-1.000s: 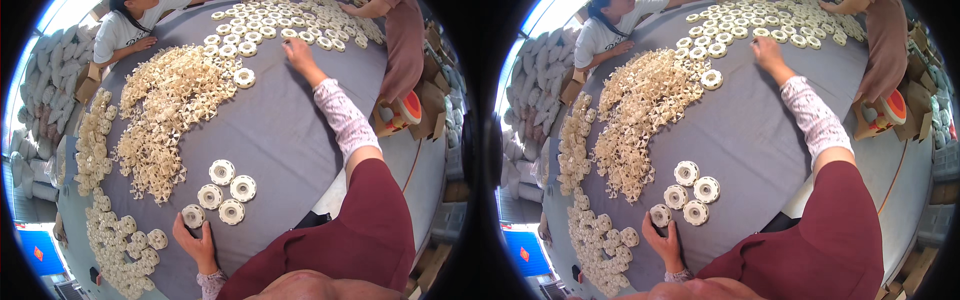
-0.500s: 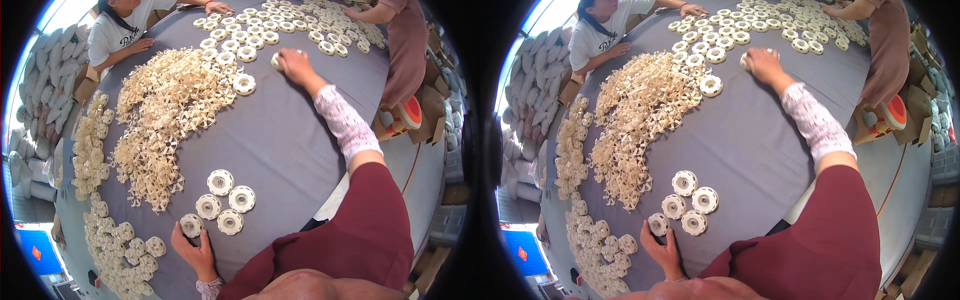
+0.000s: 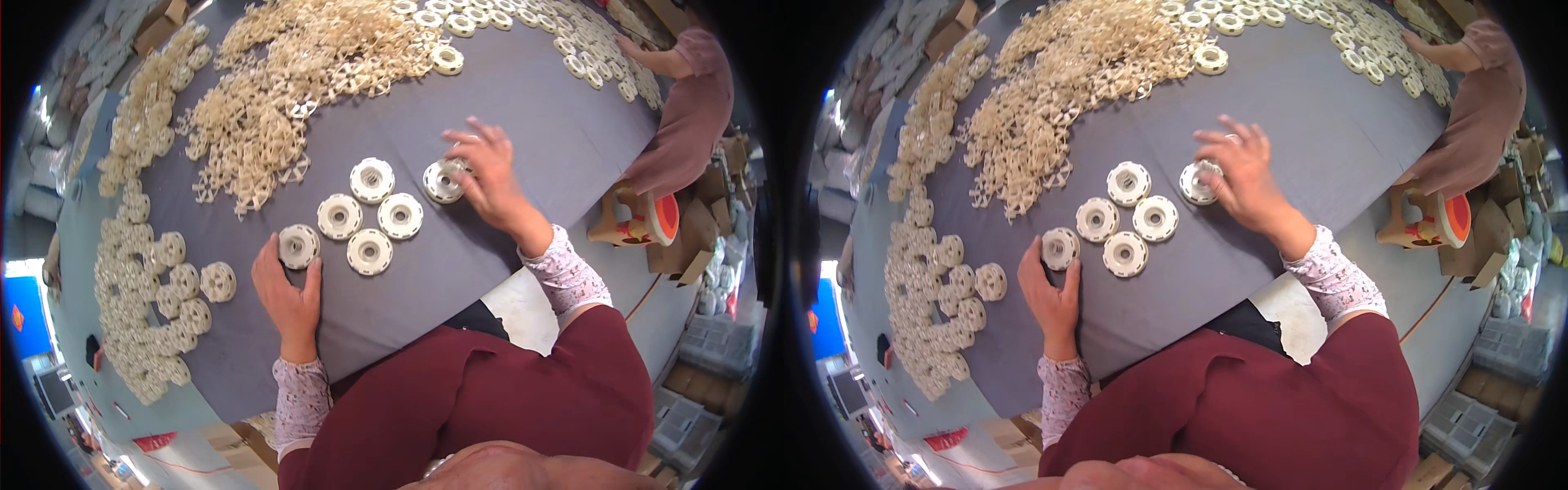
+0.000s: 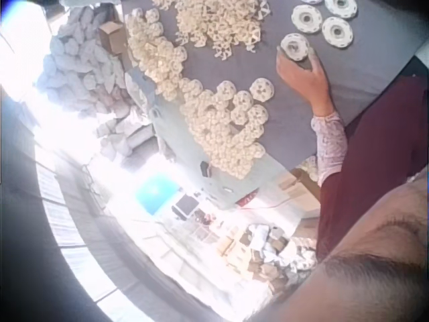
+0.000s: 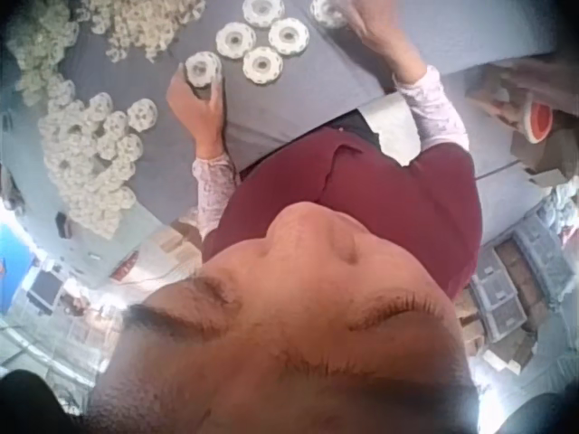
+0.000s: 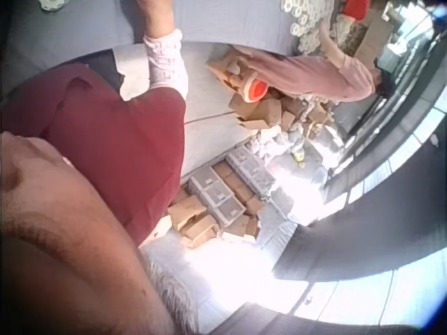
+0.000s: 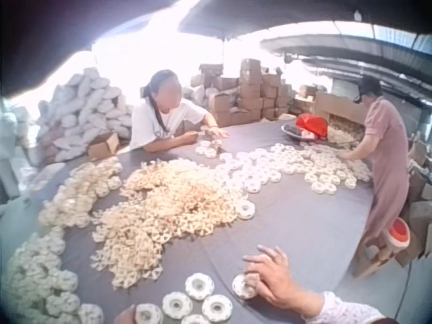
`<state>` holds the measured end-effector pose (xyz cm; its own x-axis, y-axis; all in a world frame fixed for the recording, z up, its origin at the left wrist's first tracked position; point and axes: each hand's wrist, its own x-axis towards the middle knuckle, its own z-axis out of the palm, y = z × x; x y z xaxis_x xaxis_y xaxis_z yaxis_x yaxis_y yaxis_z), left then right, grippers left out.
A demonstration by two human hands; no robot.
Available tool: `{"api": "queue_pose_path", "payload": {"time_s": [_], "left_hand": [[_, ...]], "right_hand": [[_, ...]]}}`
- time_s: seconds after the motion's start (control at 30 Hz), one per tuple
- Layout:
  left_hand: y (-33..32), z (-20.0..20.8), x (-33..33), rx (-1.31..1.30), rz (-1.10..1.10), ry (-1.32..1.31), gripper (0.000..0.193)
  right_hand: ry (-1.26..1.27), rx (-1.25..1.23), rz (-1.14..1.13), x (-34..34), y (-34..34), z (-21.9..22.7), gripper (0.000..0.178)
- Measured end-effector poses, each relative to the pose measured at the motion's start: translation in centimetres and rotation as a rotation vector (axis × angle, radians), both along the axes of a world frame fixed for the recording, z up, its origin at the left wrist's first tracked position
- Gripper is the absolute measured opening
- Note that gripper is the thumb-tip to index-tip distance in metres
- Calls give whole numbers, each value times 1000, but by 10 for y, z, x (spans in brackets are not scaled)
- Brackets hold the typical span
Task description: The person assembles small circular plastic components by inserting spoked inserts into circular frames by hand at a factory workbench.
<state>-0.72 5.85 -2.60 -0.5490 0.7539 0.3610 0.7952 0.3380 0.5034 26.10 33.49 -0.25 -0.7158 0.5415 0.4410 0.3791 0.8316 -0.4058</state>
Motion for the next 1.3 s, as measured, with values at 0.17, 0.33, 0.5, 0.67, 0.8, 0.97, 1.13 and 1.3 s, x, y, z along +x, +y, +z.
{"api": "queue_pose_path", "payload": {"time_s": [0.17, 0.33, 0.5, 0.67, 0.8, 0.97, 1.13, 1.3], "left_hand": [[1, 1, -2, 21, -25, -32, 73], [3, 1, -2, 37, -42, -63, 73], [-3, 0, -4, 19, -36, -78, 74], [0, 3, -2, 22, -48, -93, 75], [-1, 6, -4, 13, -55, -108, 76], [0, 4, -3, 20, -54, -100, 76], [-5, 4, -4, 17, -37, -101, 76], [5, 5, -3, 48, -71, -94, 75]], "right_hand": [[-207, 139, -2, -4, -4, 6, 25], [-235, 149, -44, -3, -9, 3, 27], [-304, 179, 64, -16, -4, 28, 38], [-148, 16, -5, -68, 83, 30, 59], [-257, -32, -136, -147, 142, 8, 84], [-311, -68, 83, -208, 102, 5, 87], [-135, -369, 47, -182, 106, 39, 50], [-164, 335, -263, -58, 213, 10, 51]]}}
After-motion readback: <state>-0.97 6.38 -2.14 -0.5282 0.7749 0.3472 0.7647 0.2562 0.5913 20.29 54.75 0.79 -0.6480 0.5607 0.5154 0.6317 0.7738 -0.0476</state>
